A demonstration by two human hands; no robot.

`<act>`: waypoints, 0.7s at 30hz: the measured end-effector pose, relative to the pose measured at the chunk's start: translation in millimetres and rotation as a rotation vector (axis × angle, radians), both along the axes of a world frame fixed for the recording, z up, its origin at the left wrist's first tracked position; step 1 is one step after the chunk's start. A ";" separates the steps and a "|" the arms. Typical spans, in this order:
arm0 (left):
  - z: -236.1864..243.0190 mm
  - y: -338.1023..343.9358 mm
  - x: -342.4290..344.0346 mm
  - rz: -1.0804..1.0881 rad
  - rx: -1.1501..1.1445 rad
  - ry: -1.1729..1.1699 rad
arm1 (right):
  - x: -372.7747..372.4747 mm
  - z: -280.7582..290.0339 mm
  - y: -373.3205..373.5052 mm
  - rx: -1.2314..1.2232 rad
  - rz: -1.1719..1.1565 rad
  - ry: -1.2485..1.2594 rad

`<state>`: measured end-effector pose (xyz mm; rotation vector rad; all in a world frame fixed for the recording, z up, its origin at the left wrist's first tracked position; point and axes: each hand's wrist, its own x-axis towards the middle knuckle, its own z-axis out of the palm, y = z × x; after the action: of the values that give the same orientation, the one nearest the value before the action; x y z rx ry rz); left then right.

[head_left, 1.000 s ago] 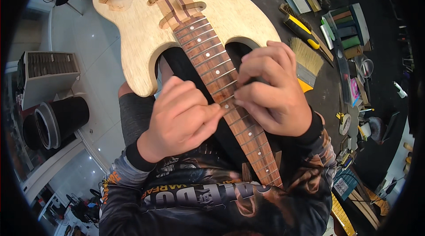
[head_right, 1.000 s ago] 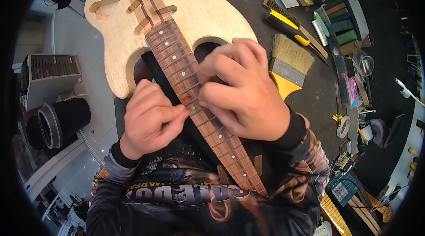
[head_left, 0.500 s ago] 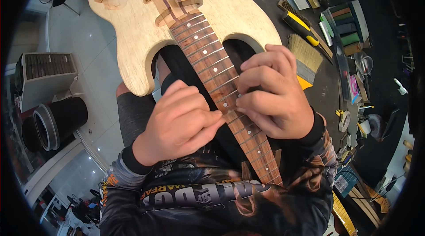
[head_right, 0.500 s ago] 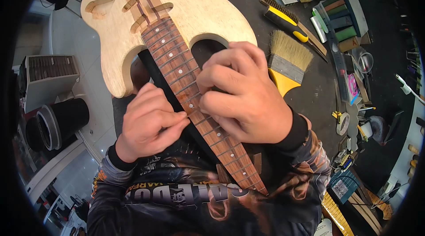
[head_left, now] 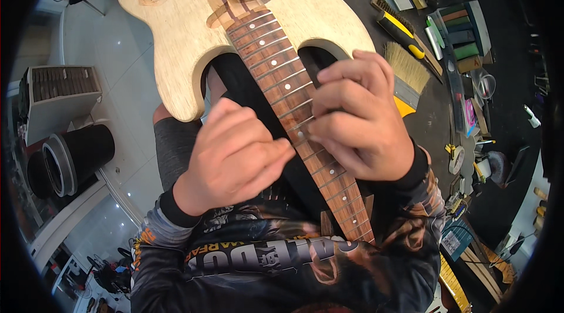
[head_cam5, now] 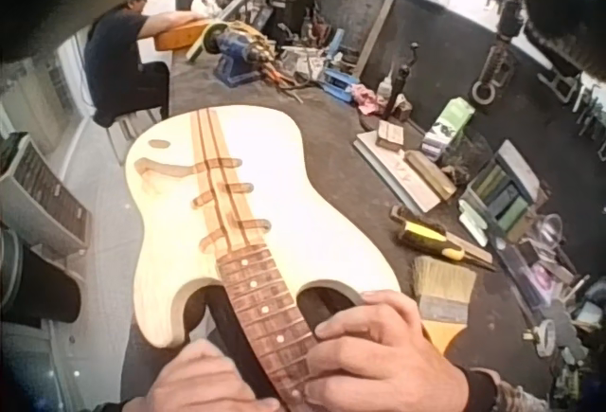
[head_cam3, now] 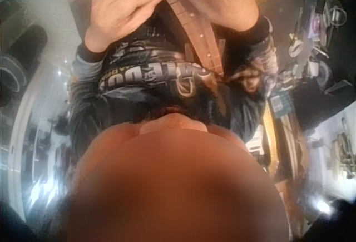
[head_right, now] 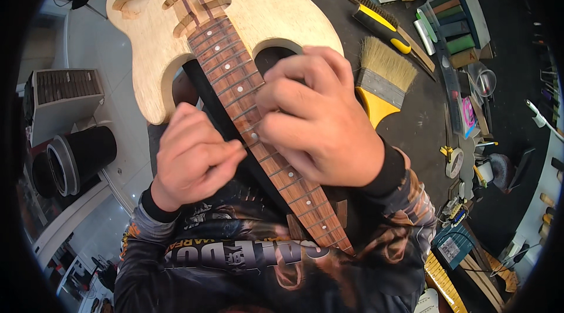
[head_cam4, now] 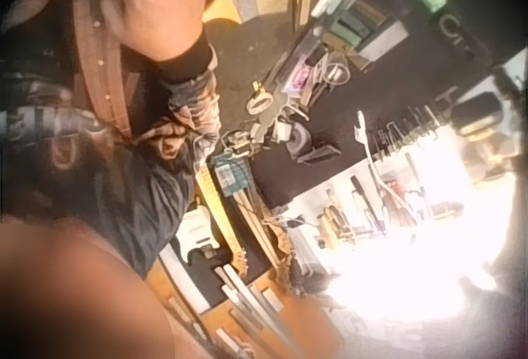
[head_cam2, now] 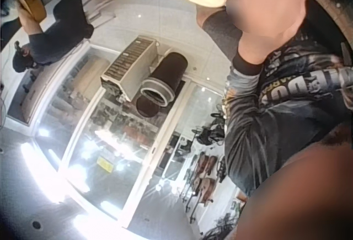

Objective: The person cleans the fretboard of a guitar body using a brush and a thin metal tool, repeatedly brushing away debris and scraping between the frets.

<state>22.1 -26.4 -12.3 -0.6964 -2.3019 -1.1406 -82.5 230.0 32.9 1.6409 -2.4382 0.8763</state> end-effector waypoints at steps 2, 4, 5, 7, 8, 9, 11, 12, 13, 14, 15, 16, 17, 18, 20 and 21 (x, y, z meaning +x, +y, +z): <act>0.0 -0.3 0.4 -0.165 0.090 -0.125 | 4.0 3.5 6.5 0.043 0.029 -0.036; -1.6 -2.7 -1.3 -0.156 0.076 -0.096 | 2.7 3.3 -1.2 0.044 0.002 -0.018; -0.9 -2.5 -0.8 -0.068 0.024 -0.044 | -0.4 1.3 -5.3 0.026 -0.015 0.001; -0.8 -2.2 -0.8 0.018 -0.009 0.003 | -2.5 0.6 -9.5 -0.002 -0.021 0.004; -0.7 -0.4 -0.1 0.020 -0.009 0.004 | 0.2 2.0 -6.0 -0.002 -0.019 0.004; -1.0 1.3 1.0 -0.071 0.057 -0.057 | 3.7 3.3 0.5 0.009 0.009 -0.021; -2.3 1.3 1.8 -0.168 0.123 -0.116 | 5.6 3.3 4.2 0.018 0.034 -0.042; -1.6 -0.4 0.2 -0.170 0.124 -0.119 | 4.7 3.0 1.2 0.019 0.032 -0.045; -1.0 -3.4 -2.6 -0.103 0.084 -0.076 | 1.7 1.5 -5.3 -0.005 0.007 -0.033; -0.5 -5.3 -3.8 -0.037 0.044 -0.032 | -0.5 0.4 -10.4 -0.028 -0.018 -0.021; -1.9 -6.3 -1.9 0.014 -0.002 -0.003 | -2.5 -0.8 -14.4 -0.031 -0.019 -0.020; -2.8 -6.3 -0.5 0.017 -0.004 -0.003 | -0.7 0.8 -12.5 -0.032 -0.016 -0.021; -3.4 -5.6 0.7 -0.056 0.052 -0.054 | 2.6 4.1 -7.7 -0.005 0.009 -0.029; -4.1 -4.7 0.9 -0.130 0.110 -0.103 | 3.9 5.8 -4.2 0.023 0.033 -0.035; -4.3 -5.5 -1.4 -0.142 0.118 -0.113 | 2.2 4.7 -4.0 0.027 0.040 -0.033; -3.0 -5.0 -1.4 -0.161 0.129 -0.125 | 3.5 5.7 -3.1 0.034 0.040 -0.032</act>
<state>20.7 -31.4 -15.3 -0.7933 -2.2824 -1.4297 -79.1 226.9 38.6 1.7056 -2.4629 0.8778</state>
